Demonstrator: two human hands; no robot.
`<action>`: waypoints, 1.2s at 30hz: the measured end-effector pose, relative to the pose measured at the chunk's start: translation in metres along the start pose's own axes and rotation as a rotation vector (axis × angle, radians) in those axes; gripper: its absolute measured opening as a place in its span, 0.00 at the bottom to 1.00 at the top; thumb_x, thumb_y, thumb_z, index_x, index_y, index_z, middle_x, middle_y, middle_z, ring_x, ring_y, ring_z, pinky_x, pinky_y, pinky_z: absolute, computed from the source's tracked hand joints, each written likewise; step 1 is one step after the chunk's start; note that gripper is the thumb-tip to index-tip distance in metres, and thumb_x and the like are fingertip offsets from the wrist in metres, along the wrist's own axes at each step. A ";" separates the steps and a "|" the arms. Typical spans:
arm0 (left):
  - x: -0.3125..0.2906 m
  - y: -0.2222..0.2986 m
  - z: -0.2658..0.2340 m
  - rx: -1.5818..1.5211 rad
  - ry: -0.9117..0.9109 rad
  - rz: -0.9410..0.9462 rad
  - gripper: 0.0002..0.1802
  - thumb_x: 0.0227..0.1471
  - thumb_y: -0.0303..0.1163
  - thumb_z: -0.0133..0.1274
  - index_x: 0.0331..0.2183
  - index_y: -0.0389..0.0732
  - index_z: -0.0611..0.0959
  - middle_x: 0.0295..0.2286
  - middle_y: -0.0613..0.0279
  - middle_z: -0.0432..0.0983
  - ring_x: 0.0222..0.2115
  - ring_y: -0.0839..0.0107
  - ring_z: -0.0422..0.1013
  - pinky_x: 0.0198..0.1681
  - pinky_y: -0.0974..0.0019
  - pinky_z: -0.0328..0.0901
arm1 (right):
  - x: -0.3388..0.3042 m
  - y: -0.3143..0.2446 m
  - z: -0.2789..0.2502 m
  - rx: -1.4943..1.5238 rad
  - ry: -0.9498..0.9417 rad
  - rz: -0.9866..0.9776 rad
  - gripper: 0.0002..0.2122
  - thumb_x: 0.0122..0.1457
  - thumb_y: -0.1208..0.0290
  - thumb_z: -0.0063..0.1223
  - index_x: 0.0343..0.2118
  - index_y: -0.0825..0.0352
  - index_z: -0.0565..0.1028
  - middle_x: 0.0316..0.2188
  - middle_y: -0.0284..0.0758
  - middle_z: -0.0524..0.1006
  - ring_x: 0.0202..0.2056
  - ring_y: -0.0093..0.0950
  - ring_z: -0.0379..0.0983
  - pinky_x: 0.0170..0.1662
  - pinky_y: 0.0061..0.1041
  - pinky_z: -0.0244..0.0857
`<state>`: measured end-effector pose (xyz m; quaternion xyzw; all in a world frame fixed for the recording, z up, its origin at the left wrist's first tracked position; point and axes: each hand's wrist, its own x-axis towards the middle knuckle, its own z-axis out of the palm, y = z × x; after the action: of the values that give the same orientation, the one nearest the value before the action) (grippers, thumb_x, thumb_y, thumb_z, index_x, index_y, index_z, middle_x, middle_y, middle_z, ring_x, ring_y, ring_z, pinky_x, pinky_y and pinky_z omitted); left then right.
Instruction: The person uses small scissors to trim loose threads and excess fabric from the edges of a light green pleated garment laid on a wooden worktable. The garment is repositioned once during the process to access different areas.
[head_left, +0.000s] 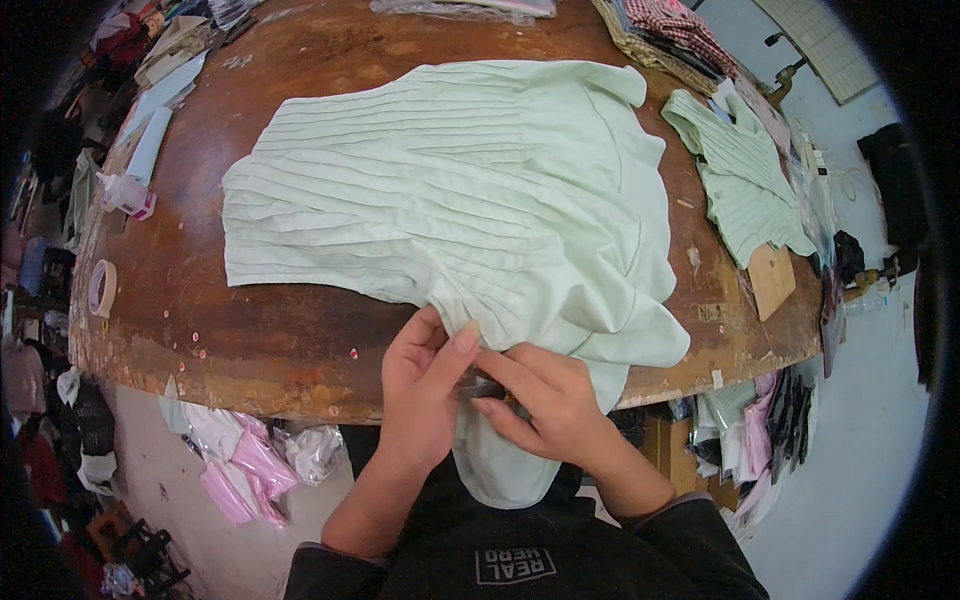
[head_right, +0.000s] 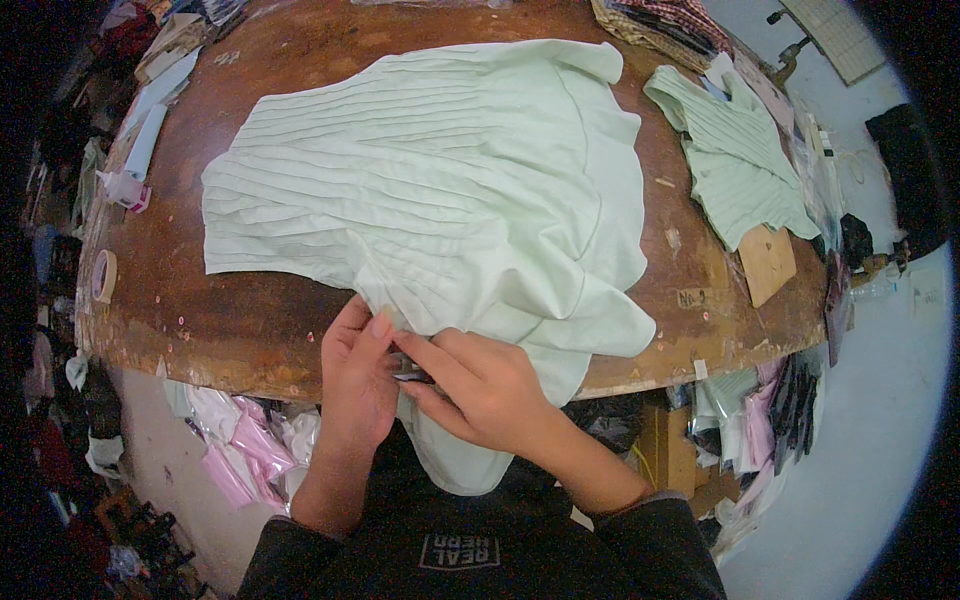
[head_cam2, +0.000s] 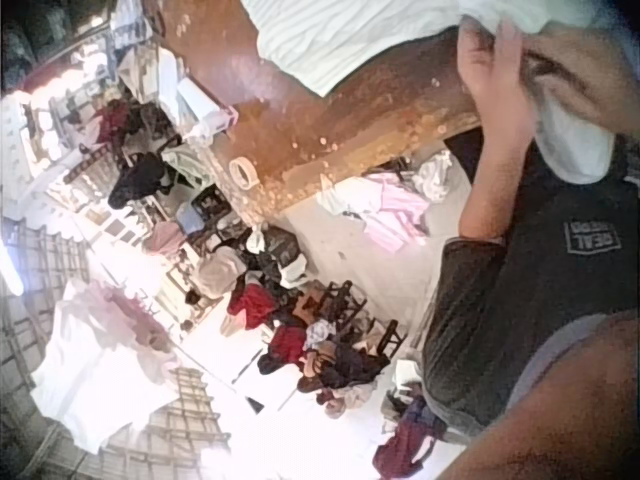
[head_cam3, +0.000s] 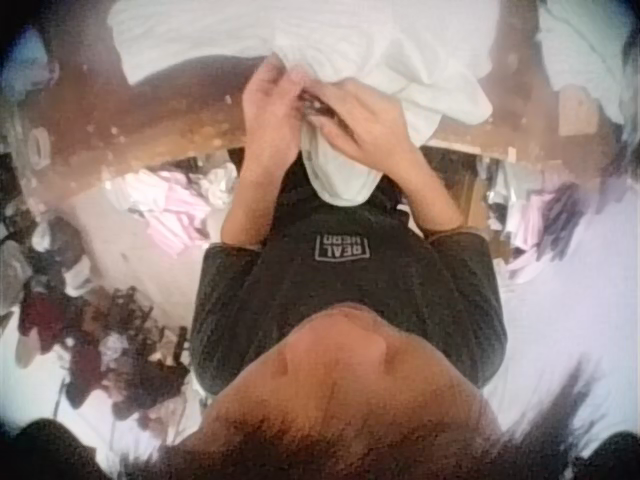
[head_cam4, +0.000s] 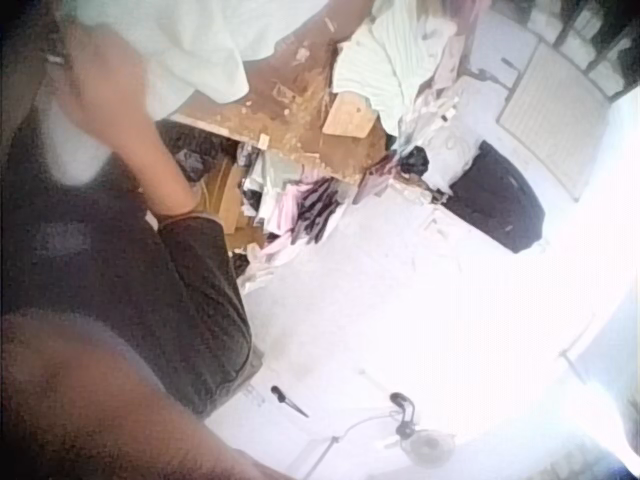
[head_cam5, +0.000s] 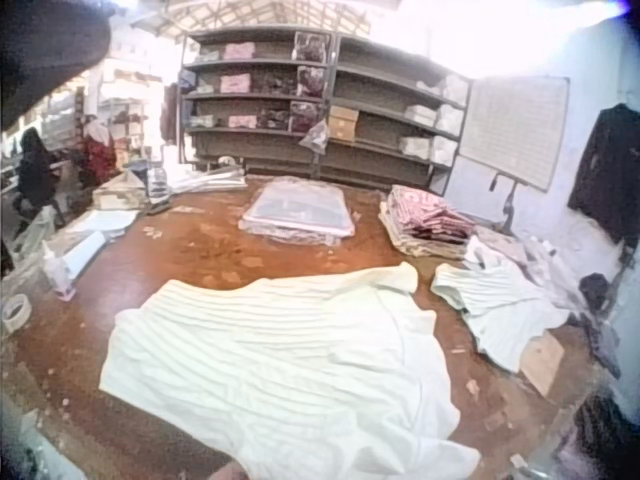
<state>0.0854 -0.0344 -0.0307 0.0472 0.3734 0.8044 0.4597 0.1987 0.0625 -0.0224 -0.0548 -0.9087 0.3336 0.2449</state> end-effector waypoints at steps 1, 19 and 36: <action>0.000 -0.001 -0.002 0.013 0.003 -0.017 0.10 0.57 0.25 0.52 0.43 0.35 0.76 0.36 0.67 0.75 0.36 0.82 0.69 0.41 0.75 0.63 | 0.000 0.000 -0.001 0.001 -0.016 -0.003 0.21 0.48 0.73 0.61 0.47 0.70 0.73 0.27 0.37 0.72 0.24 0.32 0.71 0.25 0.28 0.65; 0.004 -0.005 -0.003 -0.028 0.058 0.042 0.04 0.54 0.24 0.57 0.33 0.35 0.80 0.33 0.63 0.78 0.33 0.81 0.71 0.40 0.75 0.65 | 0.010 -0.002 -0.022 -0.149 0.189 0.112 0.16 0.46 0.73 0.65 0.38 0.70 0.75 0.30 0.38 0.75 0.28 0.35 0.71 0.30 0.29 0.64; 0.003 -0.005 -0.003 0.007 0.039 0.062 0.05 0.54 0.25 0.57 0.34 0.36 0.80 0.33 0.65 0.79 0.33 0.83 0.71 0.40 0.76 0.64 | 0.017 -0.002 -0.023 -0.193 0.163 0.072 0.17 0.42 0.78 0.67 0.37 0.71 0.77 0.32 0.40 0.76 0.30 0.33 0.72 0.31 0.26 0.66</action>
<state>0.0858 -0.0325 -0.0370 0.0448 0.3834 0.8178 0.4270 0.1954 0.0791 0.0006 -0.1379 -0.9111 0.2476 0.2992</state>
